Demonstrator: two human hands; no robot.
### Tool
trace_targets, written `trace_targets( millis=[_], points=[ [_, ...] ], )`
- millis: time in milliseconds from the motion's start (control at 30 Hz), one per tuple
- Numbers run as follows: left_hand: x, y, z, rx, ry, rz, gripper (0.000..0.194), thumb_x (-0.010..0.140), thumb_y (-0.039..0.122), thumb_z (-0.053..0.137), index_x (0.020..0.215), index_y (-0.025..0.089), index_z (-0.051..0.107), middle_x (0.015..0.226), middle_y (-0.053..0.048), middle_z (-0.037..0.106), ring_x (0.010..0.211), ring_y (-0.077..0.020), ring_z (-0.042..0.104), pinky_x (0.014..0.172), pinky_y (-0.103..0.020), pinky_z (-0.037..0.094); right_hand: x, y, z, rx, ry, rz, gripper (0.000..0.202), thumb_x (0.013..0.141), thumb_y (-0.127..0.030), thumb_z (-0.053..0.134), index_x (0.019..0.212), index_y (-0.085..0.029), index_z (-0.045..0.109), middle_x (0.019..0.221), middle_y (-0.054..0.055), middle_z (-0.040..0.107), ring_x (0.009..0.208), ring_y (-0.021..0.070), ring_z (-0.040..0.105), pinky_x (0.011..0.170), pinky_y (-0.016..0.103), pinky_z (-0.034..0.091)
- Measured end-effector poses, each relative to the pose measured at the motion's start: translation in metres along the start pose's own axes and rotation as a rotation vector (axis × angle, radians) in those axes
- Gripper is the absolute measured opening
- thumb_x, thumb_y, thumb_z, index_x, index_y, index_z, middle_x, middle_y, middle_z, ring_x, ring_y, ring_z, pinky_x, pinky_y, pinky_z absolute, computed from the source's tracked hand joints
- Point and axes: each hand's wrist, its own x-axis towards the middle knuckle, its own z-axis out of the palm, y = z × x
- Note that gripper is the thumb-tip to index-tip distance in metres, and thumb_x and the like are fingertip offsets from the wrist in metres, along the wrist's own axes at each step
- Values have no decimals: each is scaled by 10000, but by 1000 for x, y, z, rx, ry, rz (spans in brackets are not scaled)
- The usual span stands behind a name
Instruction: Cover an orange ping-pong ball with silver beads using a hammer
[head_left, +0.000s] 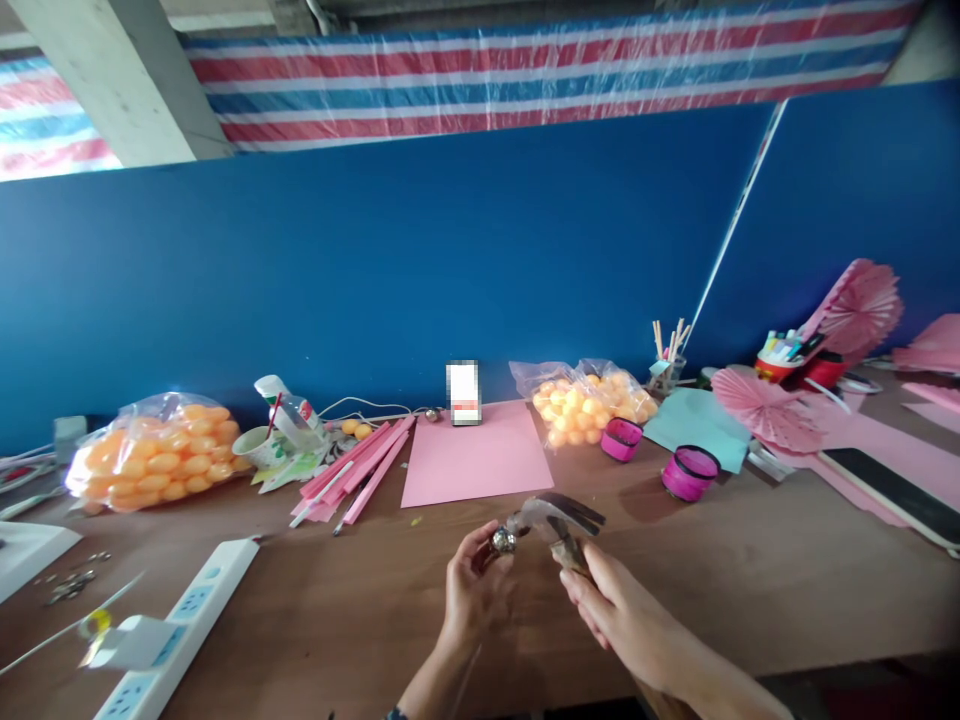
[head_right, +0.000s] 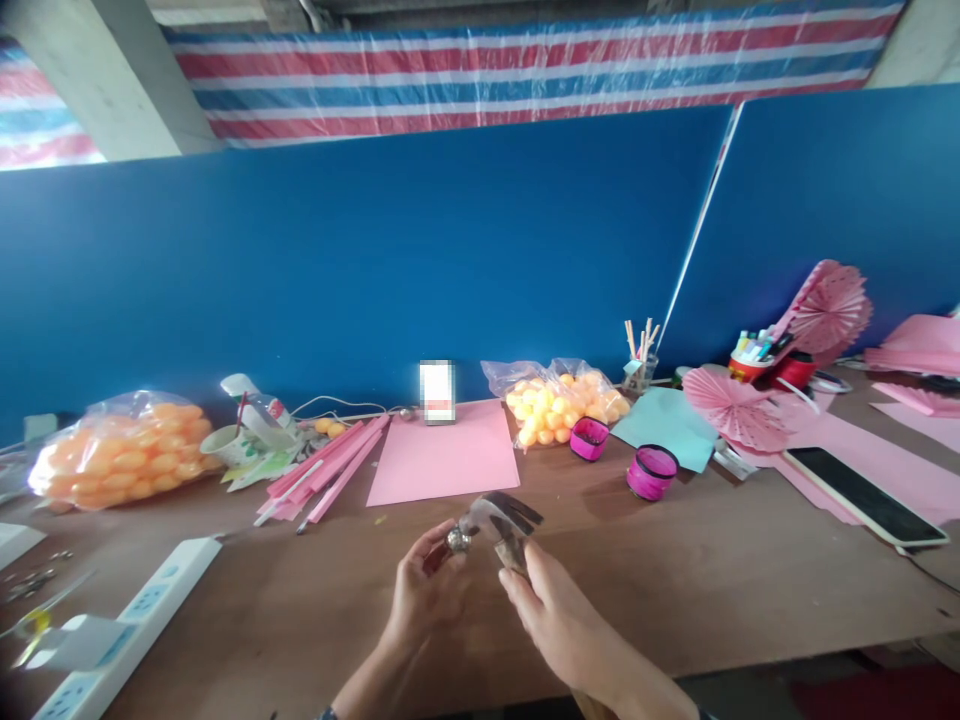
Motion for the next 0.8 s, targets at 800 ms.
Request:
trace_targets(
  millis=[800],
  points=[
    [-9, 1, -4, -533, -88, -280, 338, 731, 176, 645, 1063, 153, 583, 1003, -111, 671, 867, -199, 654, 804, -296, 508, 0, 5, -1, 256, -67, 60, 290, 878, -468, 352, 844, -192, 433, 665, -46, 432, 448, 45, 358, 415, 171, 348]
  ],
)
